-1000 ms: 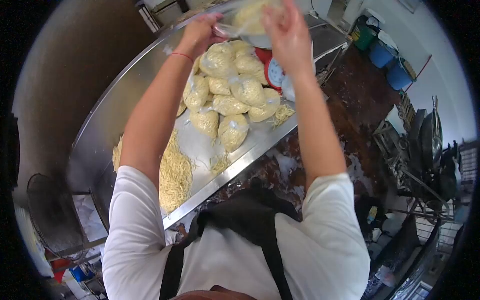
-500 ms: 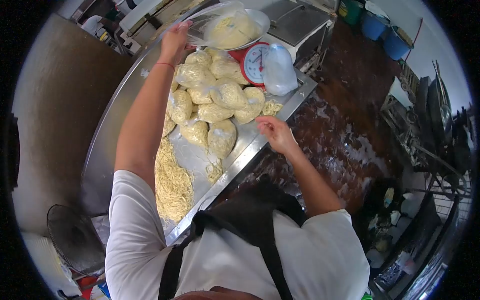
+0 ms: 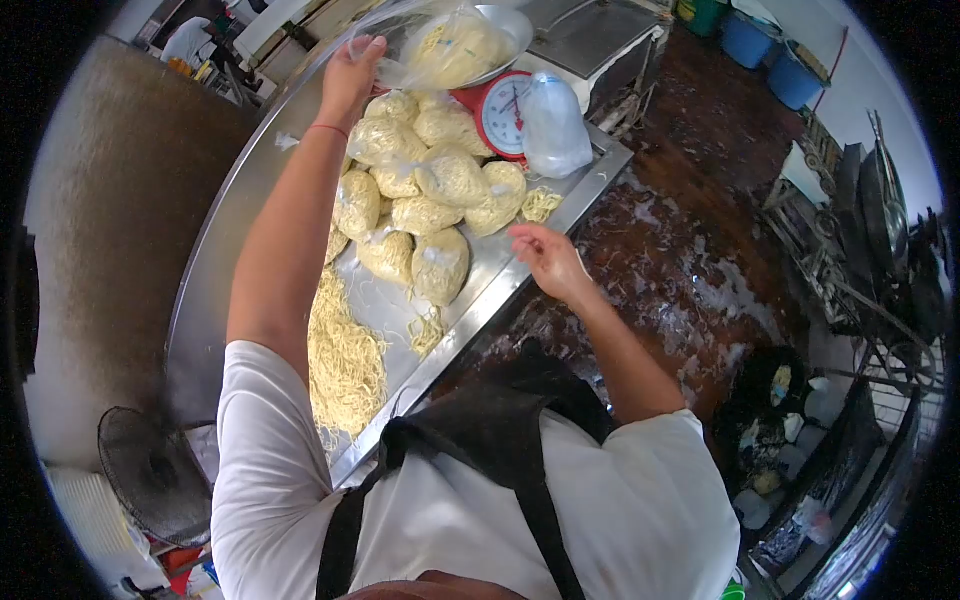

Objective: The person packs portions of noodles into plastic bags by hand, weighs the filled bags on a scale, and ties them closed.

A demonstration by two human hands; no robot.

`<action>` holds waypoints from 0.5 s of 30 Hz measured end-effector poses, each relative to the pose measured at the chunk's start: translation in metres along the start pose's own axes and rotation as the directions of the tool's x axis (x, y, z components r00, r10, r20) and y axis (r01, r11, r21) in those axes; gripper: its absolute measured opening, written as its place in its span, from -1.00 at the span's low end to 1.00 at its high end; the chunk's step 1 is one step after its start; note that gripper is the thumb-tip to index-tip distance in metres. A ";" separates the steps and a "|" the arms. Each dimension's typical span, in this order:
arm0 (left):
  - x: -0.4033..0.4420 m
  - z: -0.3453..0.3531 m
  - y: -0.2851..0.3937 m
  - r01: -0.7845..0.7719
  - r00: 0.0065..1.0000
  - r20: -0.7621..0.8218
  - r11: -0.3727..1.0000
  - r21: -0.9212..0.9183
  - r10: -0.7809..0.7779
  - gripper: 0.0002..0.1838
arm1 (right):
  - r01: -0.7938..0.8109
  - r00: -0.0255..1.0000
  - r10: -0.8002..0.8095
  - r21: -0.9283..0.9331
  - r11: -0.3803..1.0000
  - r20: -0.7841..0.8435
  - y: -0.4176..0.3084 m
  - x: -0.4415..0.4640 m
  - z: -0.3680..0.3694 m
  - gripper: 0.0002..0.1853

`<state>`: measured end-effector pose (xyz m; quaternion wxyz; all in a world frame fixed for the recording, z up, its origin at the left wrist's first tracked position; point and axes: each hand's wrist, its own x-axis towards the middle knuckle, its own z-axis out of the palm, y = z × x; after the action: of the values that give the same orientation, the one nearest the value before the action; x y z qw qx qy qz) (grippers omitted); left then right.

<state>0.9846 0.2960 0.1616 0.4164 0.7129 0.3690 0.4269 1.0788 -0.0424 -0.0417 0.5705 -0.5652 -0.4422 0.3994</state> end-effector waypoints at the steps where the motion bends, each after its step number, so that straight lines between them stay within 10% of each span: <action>1: 0.000 0.001 -0.004 -0.010 1.000 0.008 1.000 -0.012 0.010 -0.59 | -0.002 1.000 0.002 0.002 1.000 0.010 -0.001 -0.001 0.003 -0.73; 8: -0.025 -0.010 0.024 -0.145 0.980 -0.155 0.978 -0.147 0.122 -0.76 | 0.066 0.992 -0.063 -0.022 0.998 0.111 -0.003 0.006 0.033 -0.73; 10: -0.014 -0.025 0.011 -0.443 0.878 -0.314 0.861 -0.248 0.362 -0.76 | 0.045 0.986 -0.035 -0.059 0.997 0.161 -0.012 0.009 0.042 -0.73; 15: -0.101 -0.141 0.047 -0.265 0.955 -0.262 0.791 -0.552 0.137 -0.78 | -0.073 0.970 0.098 -0.116 0.991 0.221 -0.005 0.019 0.064 -0.69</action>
<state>0.8271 0.2282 0.2148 0.5249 0.5379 0.1842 0.6334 1.0226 -0.0053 -0.0373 0.4677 -0.5644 -0.5001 0.4611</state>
